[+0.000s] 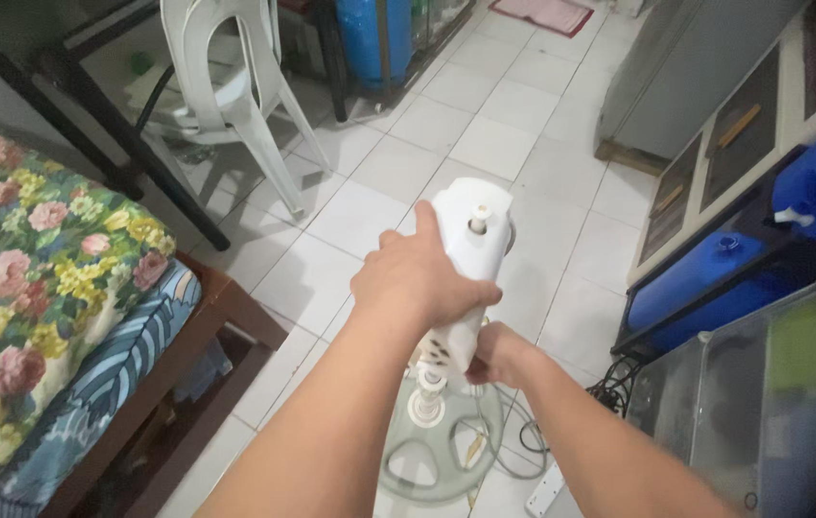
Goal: The person disassembles a standing electric fan by removing the front grille, unscrewing the central hub cap, detaching the fan blades, and then removing the motor housing from the stand. The person does not reassemble the fan within the clip.
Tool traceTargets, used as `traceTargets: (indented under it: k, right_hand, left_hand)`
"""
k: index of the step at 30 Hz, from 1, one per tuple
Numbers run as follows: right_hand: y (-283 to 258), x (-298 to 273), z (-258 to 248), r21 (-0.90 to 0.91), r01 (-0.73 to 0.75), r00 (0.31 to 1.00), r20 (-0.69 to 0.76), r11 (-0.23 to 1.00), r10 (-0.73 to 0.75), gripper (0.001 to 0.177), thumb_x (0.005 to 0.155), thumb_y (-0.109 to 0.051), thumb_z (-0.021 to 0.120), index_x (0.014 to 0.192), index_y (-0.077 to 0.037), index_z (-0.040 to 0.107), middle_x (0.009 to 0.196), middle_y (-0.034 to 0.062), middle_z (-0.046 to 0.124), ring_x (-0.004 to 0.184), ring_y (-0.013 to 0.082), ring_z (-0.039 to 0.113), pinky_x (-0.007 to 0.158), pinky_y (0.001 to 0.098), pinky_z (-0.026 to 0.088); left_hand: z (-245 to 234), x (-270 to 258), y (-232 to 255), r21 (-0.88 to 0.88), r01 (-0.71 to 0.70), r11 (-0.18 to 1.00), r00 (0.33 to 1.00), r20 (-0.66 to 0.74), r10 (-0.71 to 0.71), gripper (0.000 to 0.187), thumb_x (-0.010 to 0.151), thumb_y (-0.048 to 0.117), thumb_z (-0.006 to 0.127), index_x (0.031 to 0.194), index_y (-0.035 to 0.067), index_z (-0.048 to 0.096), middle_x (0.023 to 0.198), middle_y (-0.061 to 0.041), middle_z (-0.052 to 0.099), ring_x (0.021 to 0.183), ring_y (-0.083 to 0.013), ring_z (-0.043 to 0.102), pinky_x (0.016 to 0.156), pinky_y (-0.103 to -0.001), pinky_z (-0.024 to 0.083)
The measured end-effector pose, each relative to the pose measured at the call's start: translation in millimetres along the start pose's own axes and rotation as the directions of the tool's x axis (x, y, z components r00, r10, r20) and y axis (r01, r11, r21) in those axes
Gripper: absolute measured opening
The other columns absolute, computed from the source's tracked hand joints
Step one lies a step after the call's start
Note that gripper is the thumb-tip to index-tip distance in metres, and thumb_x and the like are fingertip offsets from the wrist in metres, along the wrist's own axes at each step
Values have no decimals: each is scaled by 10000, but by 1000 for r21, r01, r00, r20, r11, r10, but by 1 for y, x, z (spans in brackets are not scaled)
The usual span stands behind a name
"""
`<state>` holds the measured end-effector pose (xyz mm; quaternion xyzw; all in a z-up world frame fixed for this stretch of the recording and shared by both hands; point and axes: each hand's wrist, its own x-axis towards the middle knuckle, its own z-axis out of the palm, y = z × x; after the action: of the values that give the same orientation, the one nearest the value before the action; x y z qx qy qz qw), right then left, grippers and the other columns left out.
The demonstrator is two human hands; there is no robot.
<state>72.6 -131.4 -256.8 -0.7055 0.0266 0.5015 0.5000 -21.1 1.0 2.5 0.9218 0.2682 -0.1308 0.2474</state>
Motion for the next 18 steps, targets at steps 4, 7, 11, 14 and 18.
traceTargets:
  k: [4, 7, 11, 14, 18]
  right_hand:
    - [2, 2, -1, 320, 29, 999, -37, 947, -18, 232, 989, -167, 521, 1075, -48, 701, 1004, 37, 761, 921, 156, 727, 778, 321, 610]
    - [4, 0, -1, 434, 48, 996, 49, 900, -77, 258, 986, -212, 511, 1092, -58, 689, 1008, 35, 744, 899, 179, 709, 780, 349, 598]
    - [7, 6, 5, -18, -63, 997, -54, 998, 62, 317, 1014, -255, 560, 1157, 5, 671, 950, 130, 659, 769, 268, 568, 684, 409, 511]
    - [6, 10, 4, 72, -13, 999, -41, 997, 16, 332, 1022, -237, 574, 1212, 19, 669, 1042, 130, 706, 863, 241, 627, 734, 394, 526]
    - [-4, 4, 0, 207, 86, 990, 90, 974, -107, 338, 980, -179, 525, 1241, -40, 688, 1215, 103, 746, 1052, 204, 721, 850, 360, 608]
  left_hand:
    - [1, 0, -1, -8, -1, 1000, 1000, 3, 1, 1337, 595, 563, 864, 1643, 186, 123, 1391, -232, 521, 1212, -402, 615, 946, -458, 559]
    - [1, 1, 0, -4, 12, 1000, 1000, 11, -11, 1308, 599, 556, 863, 1637, 216, 144, 1399, -221, 519, 1238, -401, 594, 969, -462, 533]
    - [1, 2, 0, -6, 15, 1000, 1000, 20, -15, 1326, 603, 550, 858, 1648, 197, 123, 1407, -217, 512, 1239, -395, 596, 957, -445, 549]
    - [1, 3, 0, -2, 15, 1000, 999, 28, -15, 1331, 603, 555, 855, 1652, 192, 121, 1409, -223, 509, 1241, -398, 595, 958, -442, 554]
    - [1, 5, 0, -7, 13, 1000, 1000, 26, -13, 1341, 593, 564, 863, 1647, 189, 124, 1416, -226, 498, 1264, -402, 572, 968, -449, 542]
